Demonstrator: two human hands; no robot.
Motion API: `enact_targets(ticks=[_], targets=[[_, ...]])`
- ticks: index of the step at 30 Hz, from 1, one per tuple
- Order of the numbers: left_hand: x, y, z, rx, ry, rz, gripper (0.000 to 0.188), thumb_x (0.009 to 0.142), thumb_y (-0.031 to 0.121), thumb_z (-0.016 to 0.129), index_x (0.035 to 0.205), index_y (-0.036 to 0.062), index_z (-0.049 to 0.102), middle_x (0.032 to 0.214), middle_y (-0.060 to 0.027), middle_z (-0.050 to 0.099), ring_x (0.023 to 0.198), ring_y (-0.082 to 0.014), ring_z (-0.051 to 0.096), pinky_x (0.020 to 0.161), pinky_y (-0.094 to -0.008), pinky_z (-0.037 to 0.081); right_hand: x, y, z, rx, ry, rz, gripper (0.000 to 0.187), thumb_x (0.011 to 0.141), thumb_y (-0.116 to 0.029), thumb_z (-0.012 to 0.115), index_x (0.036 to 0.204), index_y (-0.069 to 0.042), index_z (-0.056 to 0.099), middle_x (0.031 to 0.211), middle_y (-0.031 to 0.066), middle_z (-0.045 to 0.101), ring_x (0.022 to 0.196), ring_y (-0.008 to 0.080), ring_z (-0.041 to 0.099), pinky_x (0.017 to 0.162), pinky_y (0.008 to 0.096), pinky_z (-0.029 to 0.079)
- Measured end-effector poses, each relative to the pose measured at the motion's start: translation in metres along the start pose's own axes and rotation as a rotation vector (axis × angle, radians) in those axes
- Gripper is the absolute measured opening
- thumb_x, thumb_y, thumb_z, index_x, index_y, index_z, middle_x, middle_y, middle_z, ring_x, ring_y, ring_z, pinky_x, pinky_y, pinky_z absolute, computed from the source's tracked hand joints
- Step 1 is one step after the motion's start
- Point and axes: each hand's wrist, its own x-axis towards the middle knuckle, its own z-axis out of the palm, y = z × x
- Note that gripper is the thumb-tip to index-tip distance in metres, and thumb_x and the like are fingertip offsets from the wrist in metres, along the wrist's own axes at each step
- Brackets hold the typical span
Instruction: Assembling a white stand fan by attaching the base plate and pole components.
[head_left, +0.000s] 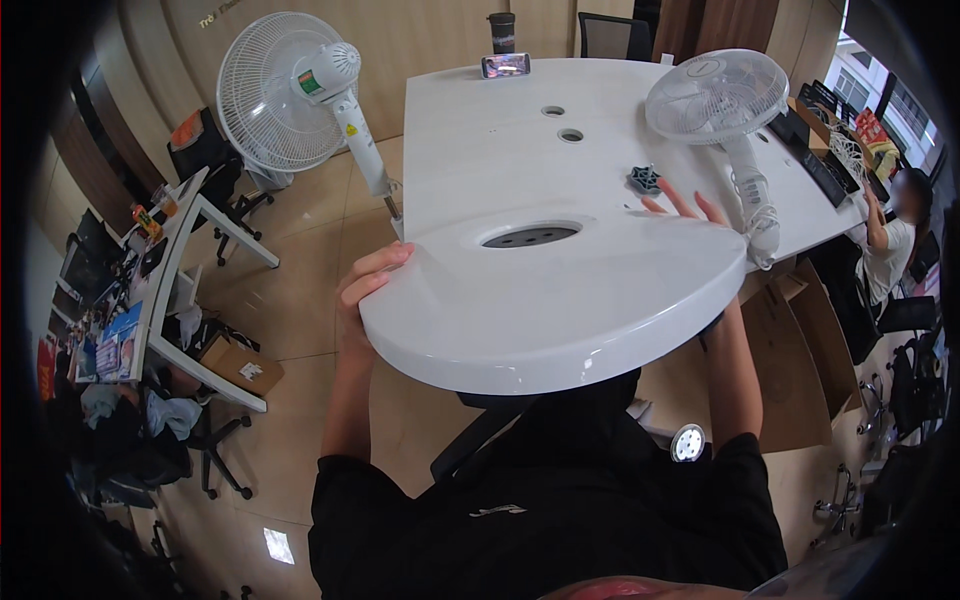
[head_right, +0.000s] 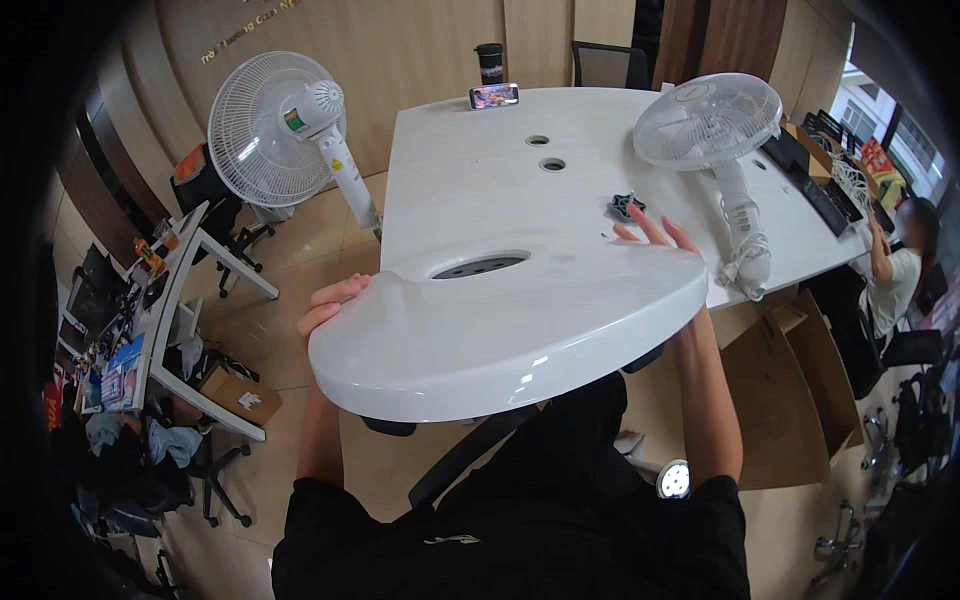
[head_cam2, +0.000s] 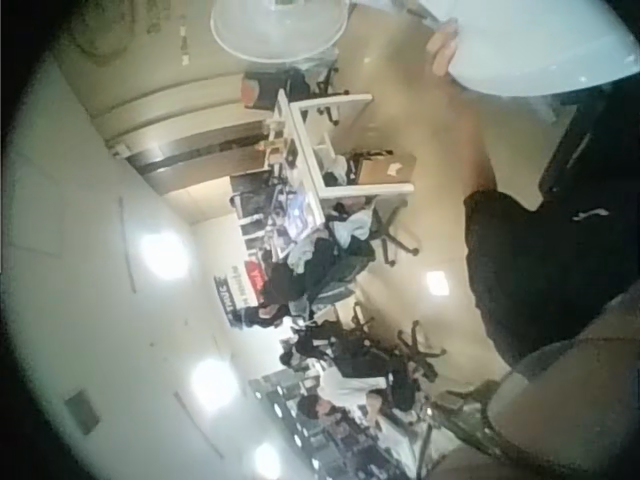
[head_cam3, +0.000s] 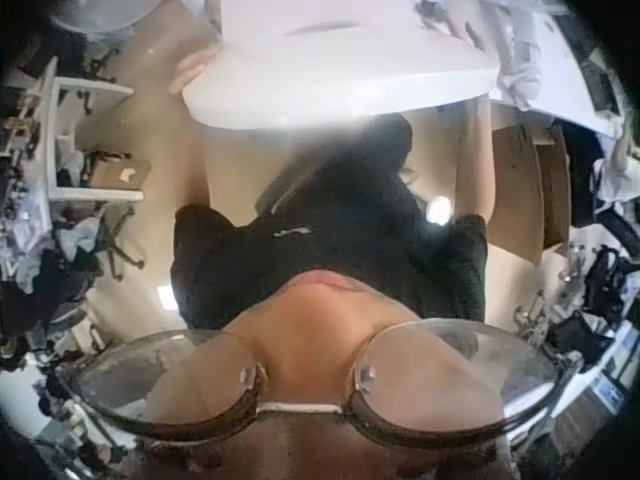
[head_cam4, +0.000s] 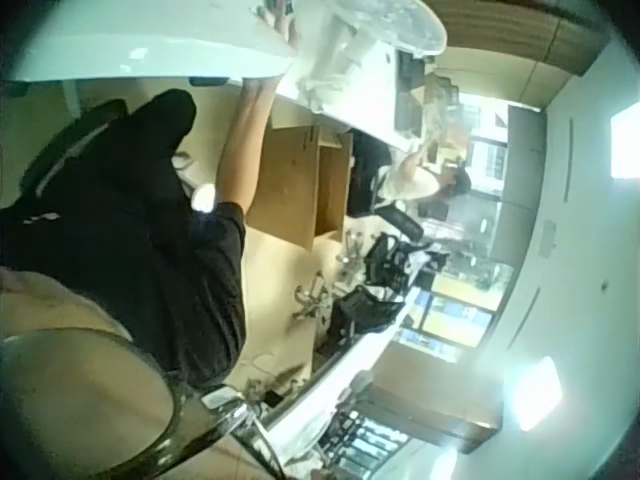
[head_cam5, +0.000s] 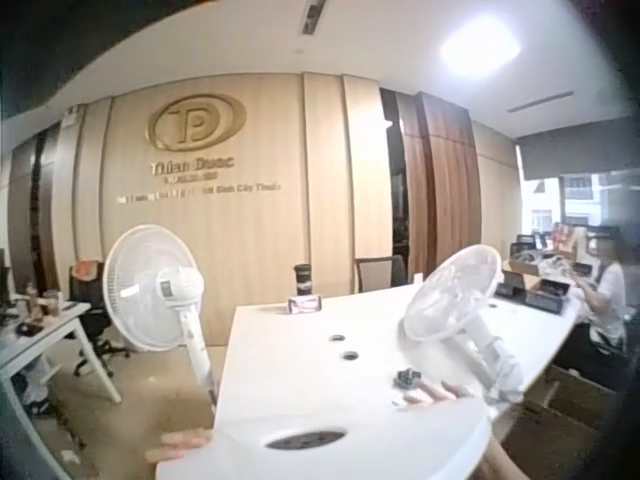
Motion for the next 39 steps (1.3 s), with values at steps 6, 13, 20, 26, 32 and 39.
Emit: enact_targets(ticks=[6,13,20,26,32,39], targets=[[-0.003,-0.012,-0.002,0.158,-0.107,0.078,0.046,0.085,0.016,0.073,0.120,0.0115,0.044,0.119,-0.0207,0.060,0.108,-0.0394,0.063,0.096,-0.0568,0.048,0.013,0.000,-0.010,-0.300,0.046,0.077,0.056,0.095,-0.030,0.059,0.145,-0.010,0.043,0.141,0.0188,0.050,0.118,0.0302,0.059,0.098,0.0431,0.049],[-0.015,-0.022,-0.004,0.276,-0.198,0.115,0.053,0.081,0.015,0.076,0.123,0.0148,0.044,0.125,-0.0177,0.059,0.116,-0.0394,0.059,0.105,-0.0587,0.041,0.049,0.016,-0.052,-0.290,0.033,0.070,0.068,0.089,-0.006,0.060,0.152,-0.007,0.033,0.149,0.0210,0.043,0.123,0.0304,0.057,0.099,0.0383,0.051],[-0.033,-0.038,-0.008,0.412,-0.250,-0.056,0.059,0.080,0.002,0.072,0.132,0.0137,0.046,0.139,-0.0140,0.054,0.130,-0.0425,0.050,0.111,-0.0611,0.036,0.100,0.030,-0.071,-0.367,-0.033,0.022,0.073,0.084,0.006,0.058,0.152,-0.004,0.032,0.153,0.0205,0.037,0.128,0.0279,0.053,0.103,0.0346,0.048],[-0.047,-0.057,-0.013,0.524,-0.314,-0.137,0.067,0.075,-0.012,0.068,0.134,0.0115,0.048,0.143,-0.0124,0.052,0.134,-0.0412,0.047,0.110,-0.0569,0.041,0.120,0.039,-0.077,-0.418,-0.002,-0.039,0.069,0.084,0.006,0.060,0.149,-0.002,0.038,0.151,0.0159,0.042,0.130,0.0231,0.051,0.104,0.0304,0.045],[-0.057,-0.066,-0.016,0.630,-0.377,-0.120,0.068,0.073,-0.012,0.069,0.133,0.0118,0.050,0.141,-0.0120,0.055,0.132,-0.0384,0.050,0.101,-0.0467,0.053,0.132,0.048,-0.081,-0.441,-0.002,-0.121,0.063,0.085,0.006,0.059,0.146,-0.001,0.043,0.151,0.0132,0.045,0.131,0.0202,0.050,0.105,0.0292,0.044],[-0.058,-0.065,-0.022,0.683,-0.495,-0.124,0.059,0.074,-0.008,0.071,0.129,0.0069,0.056,0.138,-0.0124,0.057,0.130,-0.0372,0.053,0.103,-0.0497,0.050,0.137,0.050,-0.090,-0.626,-0.006,-0.194,0.057,0.086,0.005,0.062,0.142,-0.002,0.050,0.145,0.0103,0.052,0.130,0.0166,0.051,0.106,0.0273,0.042]])
